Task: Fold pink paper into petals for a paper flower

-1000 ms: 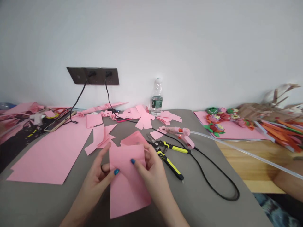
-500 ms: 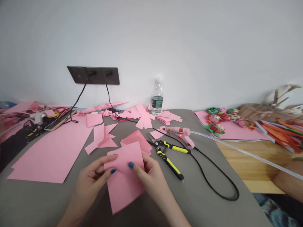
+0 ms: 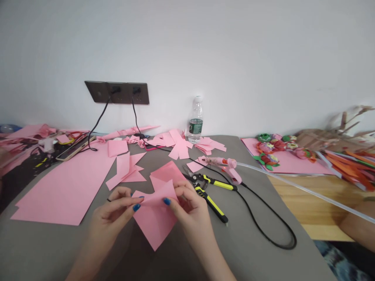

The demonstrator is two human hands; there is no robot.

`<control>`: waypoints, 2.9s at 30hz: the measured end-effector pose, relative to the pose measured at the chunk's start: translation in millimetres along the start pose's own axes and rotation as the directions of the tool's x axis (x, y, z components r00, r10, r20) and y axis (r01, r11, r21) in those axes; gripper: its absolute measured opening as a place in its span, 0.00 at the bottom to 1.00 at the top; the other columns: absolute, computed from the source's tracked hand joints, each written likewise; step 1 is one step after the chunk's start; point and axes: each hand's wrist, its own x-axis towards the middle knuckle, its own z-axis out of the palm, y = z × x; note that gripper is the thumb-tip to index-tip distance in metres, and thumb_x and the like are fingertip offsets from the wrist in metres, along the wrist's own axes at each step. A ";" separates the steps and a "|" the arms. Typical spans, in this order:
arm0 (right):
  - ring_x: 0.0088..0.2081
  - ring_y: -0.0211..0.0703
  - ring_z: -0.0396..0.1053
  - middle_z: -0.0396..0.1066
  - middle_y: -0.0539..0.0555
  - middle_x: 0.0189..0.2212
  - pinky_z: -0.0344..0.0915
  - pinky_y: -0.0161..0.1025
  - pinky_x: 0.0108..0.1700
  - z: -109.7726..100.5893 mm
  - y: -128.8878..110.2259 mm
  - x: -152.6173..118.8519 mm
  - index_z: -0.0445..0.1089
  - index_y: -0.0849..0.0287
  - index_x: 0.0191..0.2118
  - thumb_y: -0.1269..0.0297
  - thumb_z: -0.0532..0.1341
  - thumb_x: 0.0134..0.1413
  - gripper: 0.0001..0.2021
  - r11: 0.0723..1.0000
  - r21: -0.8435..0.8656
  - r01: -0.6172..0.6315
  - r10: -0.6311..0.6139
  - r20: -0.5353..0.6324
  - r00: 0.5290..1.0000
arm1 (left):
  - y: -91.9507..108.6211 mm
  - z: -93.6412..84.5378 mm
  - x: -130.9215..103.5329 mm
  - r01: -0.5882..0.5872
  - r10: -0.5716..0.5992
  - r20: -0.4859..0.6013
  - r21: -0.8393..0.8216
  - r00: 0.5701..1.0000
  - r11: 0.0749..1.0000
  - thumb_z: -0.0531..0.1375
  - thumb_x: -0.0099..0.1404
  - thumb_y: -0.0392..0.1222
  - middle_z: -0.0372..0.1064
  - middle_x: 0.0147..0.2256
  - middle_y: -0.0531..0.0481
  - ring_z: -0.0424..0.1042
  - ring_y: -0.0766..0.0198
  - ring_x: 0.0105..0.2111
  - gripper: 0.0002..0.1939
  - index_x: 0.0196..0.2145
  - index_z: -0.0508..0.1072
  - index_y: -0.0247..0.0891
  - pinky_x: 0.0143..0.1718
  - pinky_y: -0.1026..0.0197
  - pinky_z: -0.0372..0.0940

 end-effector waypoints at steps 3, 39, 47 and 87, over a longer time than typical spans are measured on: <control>0.51 0.55 0.68 0.70 0.60 0.50 0.68 0.44 0.45 0.0 1.6 -1.0 0.69 0.55 0.24 0.52 0.70 0.52 0.16 1.000 -0.018 0.005 -0.006 -0.061 0.998 | 2.6 0.8 -1.6 -0.040 0.042 -0.038 0.054 0.998 0.998 0.68 0.60 0.42 0.74 0.42 0.45 0.73 0.54 0.44 0.05 0.31 0.86 0.48 0.43 0.59 0.70; 0.31 0.43 0.74 0.76 0.44 0.27 0.31 0.64 0.66 11.1 -16.5 -0.5 0.70 0.50 0.28 0.74 0.63 0.52 0.09 0.783 -0.566 0.258 -0.129 0.258 0.958 | 13.9 5.8 -3.3 0.028 -0.031 0.148 0.022 0.989 0.999 0.65 0.62 0.39 0.83 0.33 0.49 0.81 0.56 0.34 0.07 0.32 0.85 0.47 0.34 0.63 0.75; 0.29 0.39 0.72 0.72 0.43 0.26 0.36 0.64 0.65 22.7 -15.3 -3.4 0.66 0.53 0.28 0.76 0.58 0.48 0.08 0.718 -0.639 0.275 -0.124 0.271 0.954 | 11.6 3.9 -6.5 -0.069 0.049 0.135 0.146 0.990 0.987 0.64 0.64 0.38 0.83 0.31 0.51 0.81 0.59 0.30 0.09 0.35 0.86 0.49 0.31 0.65 0.74; 0.31 0.42 0.68 0.72 0.51 0.29 0.62 0.35 0.33 -27.0 -17.5 6.2 0.69 0.56 0.32 0.66 0.56 0.61 0.07 0.875 -0.482 0.048 0.050 0.188 0.981 | -5.2 -15.0 3.3 -0.106 -0.090 0.410 0.431 0.908 0.896 0.49 0.60 0.34 0.46 0.22 0.58 0.52 0.66 0.22 0.11 0.23 0.48 0.42 0.25 0.62 0.46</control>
